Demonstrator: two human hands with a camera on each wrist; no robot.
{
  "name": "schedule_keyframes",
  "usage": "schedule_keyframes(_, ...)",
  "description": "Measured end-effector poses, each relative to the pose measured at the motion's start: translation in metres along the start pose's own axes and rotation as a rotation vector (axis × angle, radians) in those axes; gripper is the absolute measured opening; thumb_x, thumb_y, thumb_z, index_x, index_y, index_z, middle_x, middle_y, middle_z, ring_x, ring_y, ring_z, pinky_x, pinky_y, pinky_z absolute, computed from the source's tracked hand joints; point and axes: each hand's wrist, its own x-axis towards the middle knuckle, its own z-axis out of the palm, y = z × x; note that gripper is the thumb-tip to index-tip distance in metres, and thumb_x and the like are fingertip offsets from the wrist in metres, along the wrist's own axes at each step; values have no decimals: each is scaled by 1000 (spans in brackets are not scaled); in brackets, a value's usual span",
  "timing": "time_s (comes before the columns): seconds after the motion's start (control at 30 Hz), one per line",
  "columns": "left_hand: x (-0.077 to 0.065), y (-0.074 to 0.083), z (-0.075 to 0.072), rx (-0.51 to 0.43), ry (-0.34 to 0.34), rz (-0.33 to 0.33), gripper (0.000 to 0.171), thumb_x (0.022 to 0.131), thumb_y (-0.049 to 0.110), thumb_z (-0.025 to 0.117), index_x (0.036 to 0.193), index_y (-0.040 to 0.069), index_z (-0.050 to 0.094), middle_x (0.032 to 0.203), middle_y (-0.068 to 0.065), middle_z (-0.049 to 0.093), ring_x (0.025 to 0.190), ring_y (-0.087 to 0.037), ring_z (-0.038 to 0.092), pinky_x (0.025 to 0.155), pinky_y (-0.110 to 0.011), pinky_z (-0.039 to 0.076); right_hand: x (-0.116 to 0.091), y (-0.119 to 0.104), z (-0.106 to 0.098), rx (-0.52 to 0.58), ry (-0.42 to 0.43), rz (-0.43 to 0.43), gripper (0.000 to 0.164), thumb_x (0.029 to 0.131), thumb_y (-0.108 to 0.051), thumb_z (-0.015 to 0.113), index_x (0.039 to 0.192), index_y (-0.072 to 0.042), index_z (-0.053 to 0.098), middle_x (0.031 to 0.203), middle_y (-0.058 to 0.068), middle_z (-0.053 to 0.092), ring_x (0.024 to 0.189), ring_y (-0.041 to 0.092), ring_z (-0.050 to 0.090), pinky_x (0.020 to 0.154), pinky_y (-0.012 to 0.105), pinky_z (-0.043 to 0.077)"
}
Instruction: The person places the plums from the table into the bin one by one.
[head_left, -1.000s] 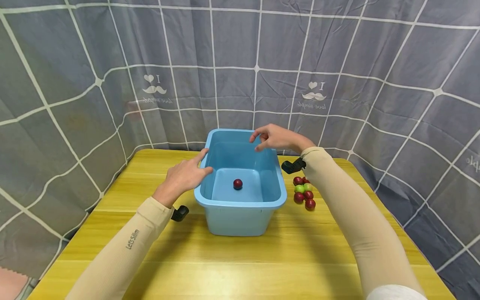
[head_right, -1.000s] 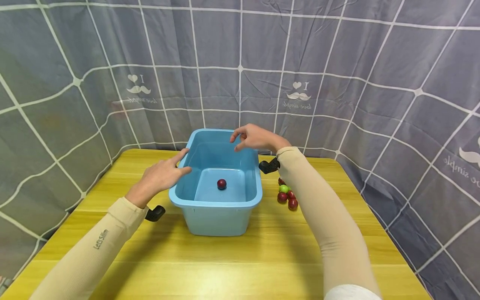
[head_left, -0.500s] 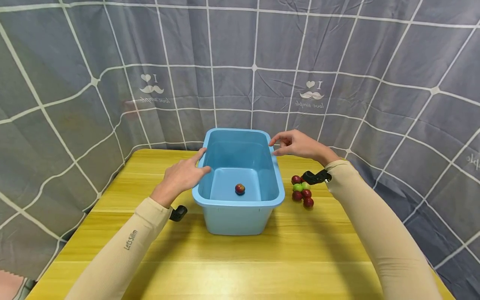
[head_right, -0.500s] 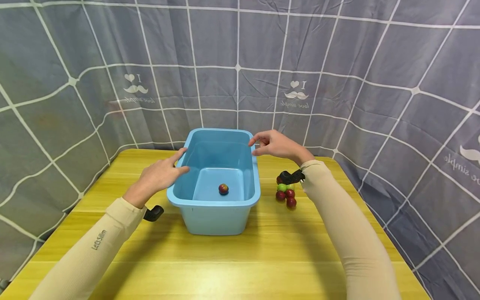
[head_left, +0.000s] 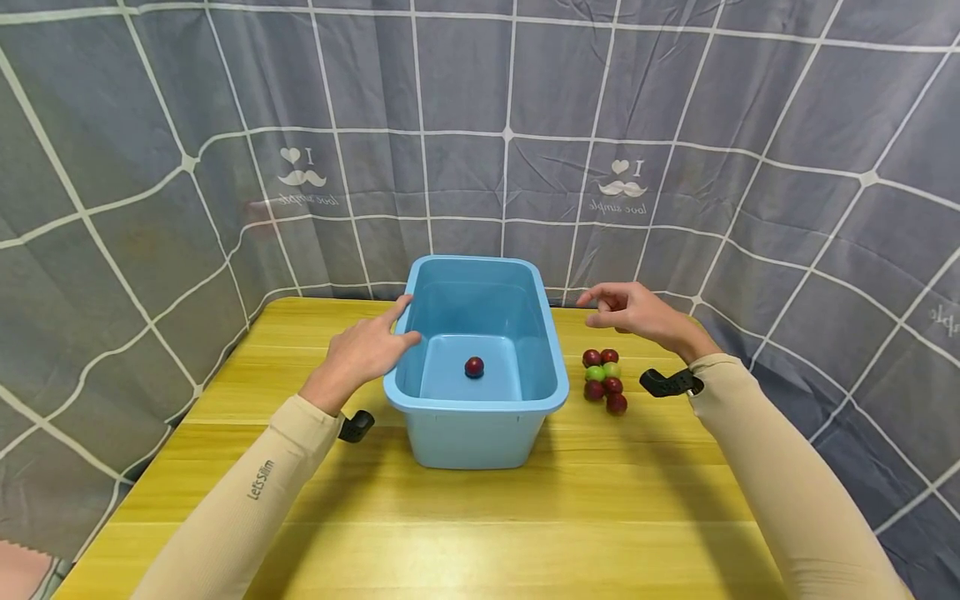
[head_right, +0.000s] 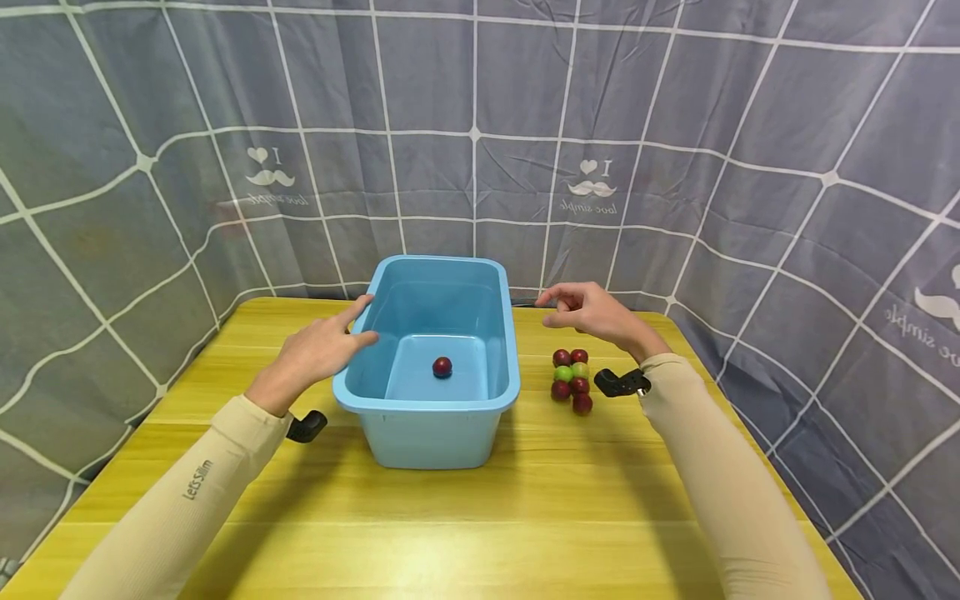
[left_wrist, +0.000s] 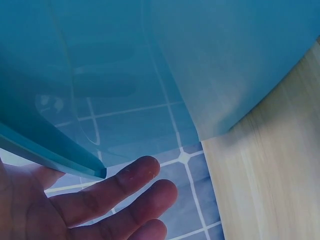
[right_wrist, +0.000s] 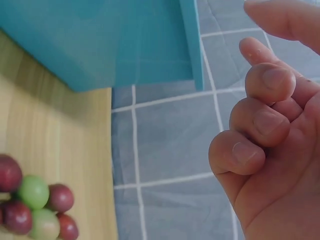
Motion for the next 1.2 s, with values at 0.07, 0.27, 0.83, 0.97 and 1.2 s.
schedule_keyframes(0.07, 0, 0, 0, -4, 0, 1, 76, 96, 58, 42, 163, 38, 10, 154, -19, 46, 116, -41, 60, 63, -44, 45, -6, 5, -1, 8, 5, 6, 33, 96, -23, 69, 125, -8, 64, 78, 9, 50, 68, 27, 43, 64, 34, 41)
schedule_keyframes(0.27, 0, 0, 0, -7, 1, 1, 76, 96, 58, 42, 163, 38, 10, 155, -18, 45, 118, -43, 59, 65, -45, 45, -22, 20, -3, 38, 29, 42, 35, 96, -25, 69, 127, -9, 63, 79, 6, 52, 68, 26, 44, 64, 32, 42)
schedule_keyframes(0.83, 1, 0, 0, -7, 4, -1, 75, 96, 58, 42, 162, 40, 11, 155, -17, 46, 118, -42, 59, 66, -46, 45, -48, 69, 9, 150, 57, 73, 33, 96, -18, 69, 124, -3, 63, 75, 5, 50, 59, 18, 40, 54, 29, 40)
schedule_keyframes(0.97, 0, 0, 0, -14, -2, -2, 75, 97, 57, 42, 162, 39, 10, 156, -17, 45, 118, -42, 59, 65, -45, 45, -53, 78, 12, 168, 52, 83, 35, 95, -19, 69, 126, -4, 62, 74, 4, 49, 57, 19, 37, 54, 28, 39)
schedule_keyframes(1.2, 0, 1, 0, -21, -2, 0, 76, 96, 57, 42, 163, 37, 11, 156, -17, 44, 118, -43, 59, 65, -44, 45, -61, 96, 19, 174, 49, 113, 38, 97, -20, 67, 129, -2, 60, 74, 3, 50, 57, 26, 37, 53, 31, 37)
